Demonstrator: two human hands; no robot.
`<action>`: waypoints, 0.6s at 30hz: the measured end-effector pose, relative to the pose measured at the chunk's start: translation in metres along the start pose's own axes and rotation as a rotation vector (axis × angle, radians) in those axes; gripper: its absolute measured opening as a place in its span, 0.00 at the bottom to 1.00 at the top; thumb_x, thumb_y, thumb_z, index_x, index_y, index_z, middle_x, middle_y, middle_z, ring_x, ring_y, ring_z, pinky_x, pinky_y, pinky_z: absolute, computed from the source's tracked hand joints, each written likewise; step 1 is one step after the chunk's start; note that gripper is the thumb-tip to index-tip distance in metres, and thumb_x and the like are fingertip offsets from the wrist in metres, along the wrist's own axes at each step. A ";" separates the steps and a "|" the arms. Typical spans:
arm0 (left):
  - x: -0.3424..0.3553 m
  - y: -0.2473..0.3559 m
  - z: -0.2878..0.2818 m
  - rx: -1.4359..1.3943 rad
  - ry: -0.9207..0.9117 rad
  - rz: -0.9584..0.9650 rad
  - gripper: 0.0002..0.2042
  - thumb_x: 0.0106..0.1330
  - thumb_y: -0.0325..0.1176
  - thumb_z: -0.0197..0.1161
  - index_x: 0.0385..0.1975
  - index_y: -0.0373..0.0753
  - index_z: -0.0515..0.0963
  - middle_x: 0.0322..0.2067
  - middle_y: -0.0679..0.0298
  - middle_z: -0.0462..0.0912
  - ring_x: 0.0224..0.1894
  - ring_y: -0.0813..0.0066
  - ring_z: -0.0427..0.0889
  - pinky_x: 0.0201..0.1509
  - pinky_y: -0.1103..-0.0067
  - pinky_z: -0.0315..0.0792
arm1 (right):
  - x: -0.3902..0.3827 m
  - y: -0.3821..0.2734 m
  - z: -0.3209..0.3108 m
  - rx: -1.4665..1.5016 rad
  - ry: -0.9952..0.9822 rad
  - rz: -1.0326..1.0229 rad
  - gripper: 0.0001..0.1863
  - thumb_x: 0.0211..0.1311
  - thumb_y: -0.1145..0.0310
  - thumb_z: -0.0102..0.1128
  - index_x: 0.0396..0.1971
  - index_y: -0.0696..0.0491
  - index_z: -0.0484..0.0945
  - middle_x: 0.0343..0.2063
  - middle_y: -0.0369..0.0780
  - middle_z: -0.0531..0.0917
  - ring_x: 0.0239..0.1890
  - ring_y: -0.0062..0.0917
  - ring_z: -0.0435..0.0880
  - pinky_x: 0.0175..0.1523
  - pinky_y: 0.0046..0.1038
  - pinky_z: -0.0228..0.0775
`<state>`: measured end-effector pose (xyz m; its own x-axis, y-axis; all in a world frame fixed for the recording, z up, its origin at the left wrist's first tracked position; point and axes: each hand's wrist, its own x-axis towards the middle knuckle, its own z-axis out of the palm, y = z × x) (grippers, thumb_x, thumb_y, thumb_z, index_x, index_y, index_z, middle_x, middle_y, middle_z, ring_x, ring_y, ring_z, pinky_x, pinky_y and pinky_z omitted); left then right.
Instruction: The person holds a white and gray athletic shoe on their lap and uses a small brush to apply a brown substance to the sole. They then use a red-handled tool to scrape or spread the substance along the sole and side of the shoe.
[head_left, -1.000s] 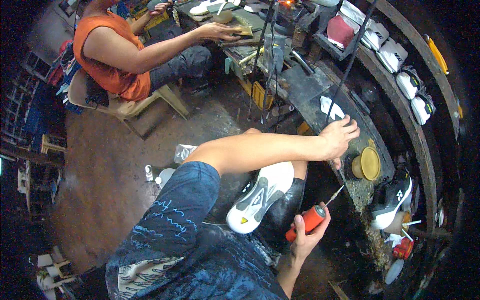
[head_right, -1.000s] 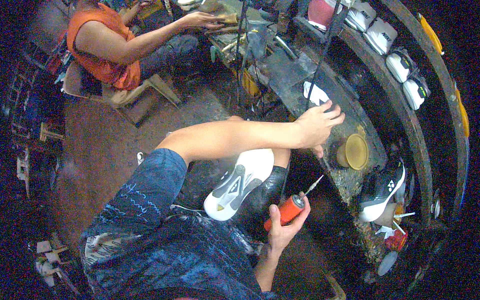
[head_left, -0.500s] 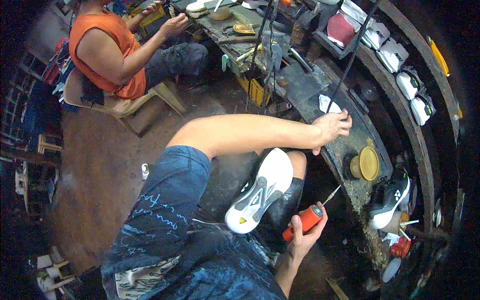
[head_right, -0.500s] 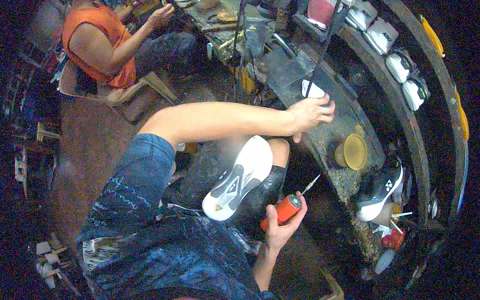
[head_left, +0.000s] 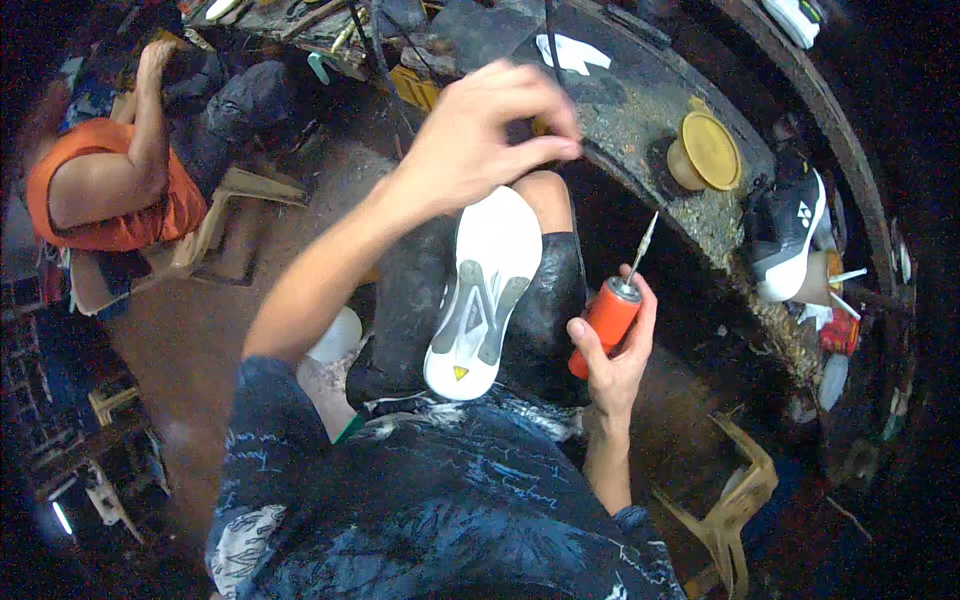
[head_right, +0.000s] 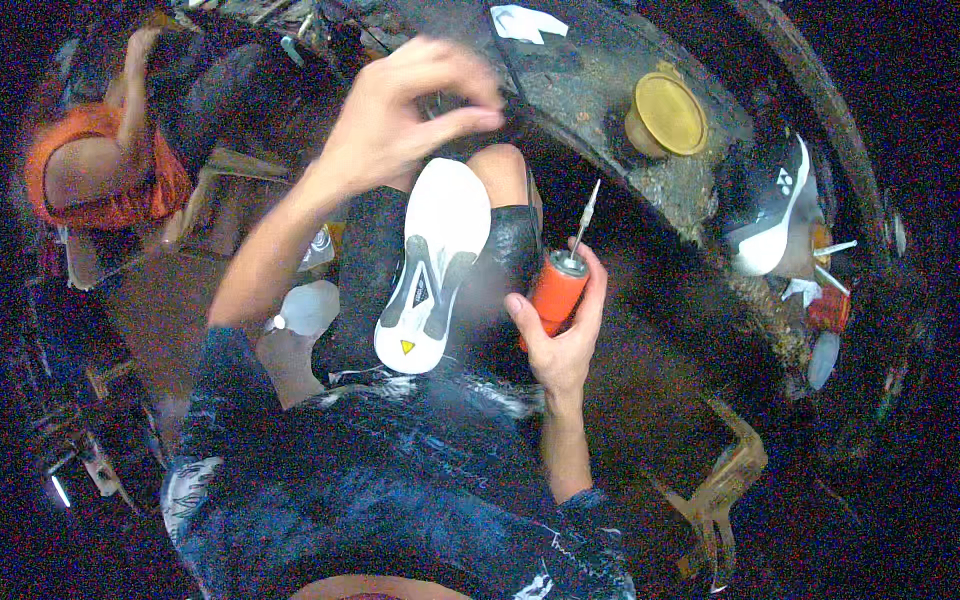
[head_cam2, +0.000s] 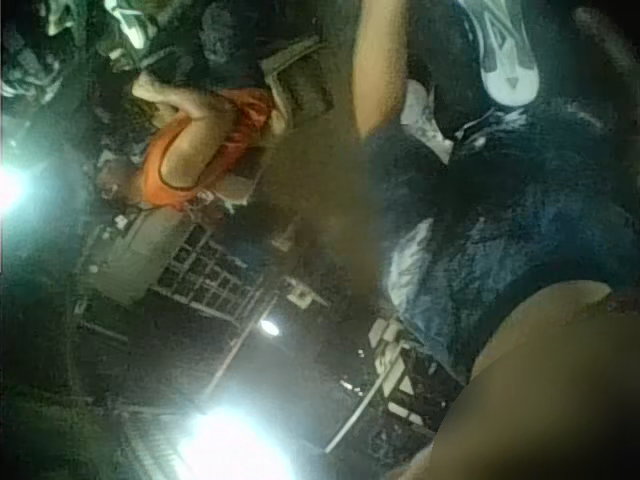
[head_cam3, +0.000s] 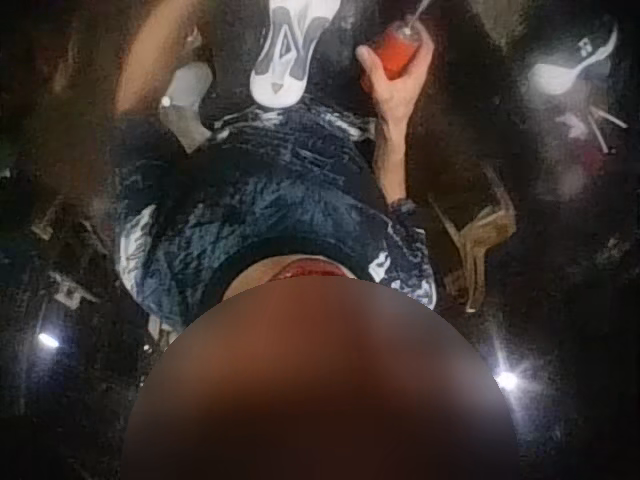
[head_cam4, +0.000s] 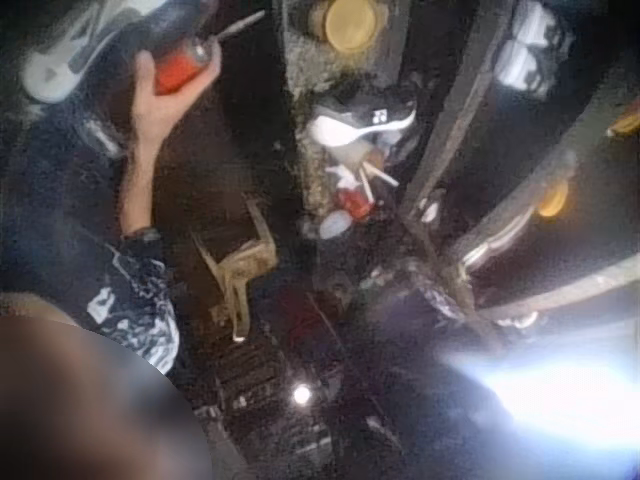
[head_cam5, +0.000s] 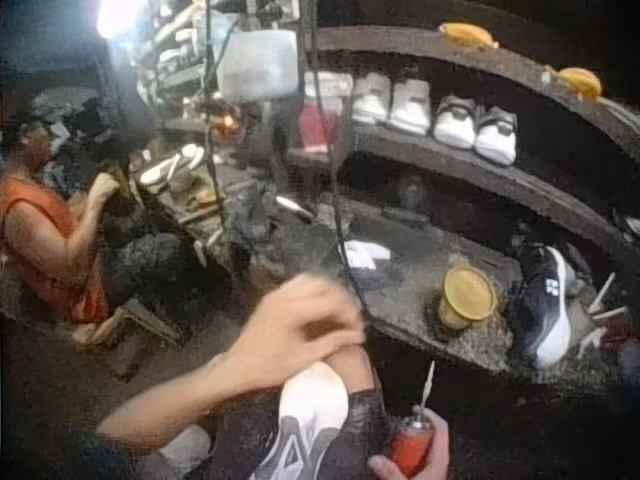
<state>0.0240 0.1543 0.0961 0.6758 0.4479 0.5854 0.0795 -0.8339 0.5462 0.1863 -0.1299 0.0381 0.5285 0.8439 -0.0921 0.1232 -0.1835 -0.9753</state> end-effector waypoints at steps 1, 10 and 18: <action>-0.019 0.011 -0.006 -0.156 -0.013 -0.277 0.09 0.67 0.35 0.79 0.43 0.40 0.92 0.43 0.62 0.94 0.50 0.69 0.90 0.58 0.69 0.81 | 0.002 0.001 0.001 0.053 -0.014 0.026 0.48 0.56 0.61 0.86 0.74 0.56 0.67 0.67 0.44 0.76 0.62 0.31 0.77 0.70 0.34 0.70; -0.098 0.023 0.010 -0.862 0.314 -0.836 0.13 0.77 0.38 0.71 0.49 0.34 0.88 0.44 0.58 0.93 0.45 0.73 0.90 0.52 0.74 0.83 | 0.013 -0.004 0.018 0.080 -0.081 0.021 0.47 0.57 0.65 0.85 0.74 0.55 0.66 0.63 0.41 0.77 0.50 0.25 0.82 0.59 0.32 0.78; -0.164 0.012 0.007 -0.523 0.247 -0.812 0.26 0.85 0.54 0.54 0.43 0.34 0.86 0.42 0.59 0.88 0.44 0.68 0.86 0.51 0.71 0.78 | 0.011 0.007 0.021 -0.082 -0.086 0.044 0.46 0.57 0.64 0.84 0.74 0.54 0.69 0.66 0.42 0.76 0.67 0.34 0.76 0.74 0.37 0.66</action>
<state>-0.0805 0.0686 0.0021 0.3833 0.9236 -0.0066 0.0767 -0.0247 0.9967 0.1757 -0.1113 0.0259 0.4612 0.8738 -0.1545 0.1715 -0.2586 -0.9506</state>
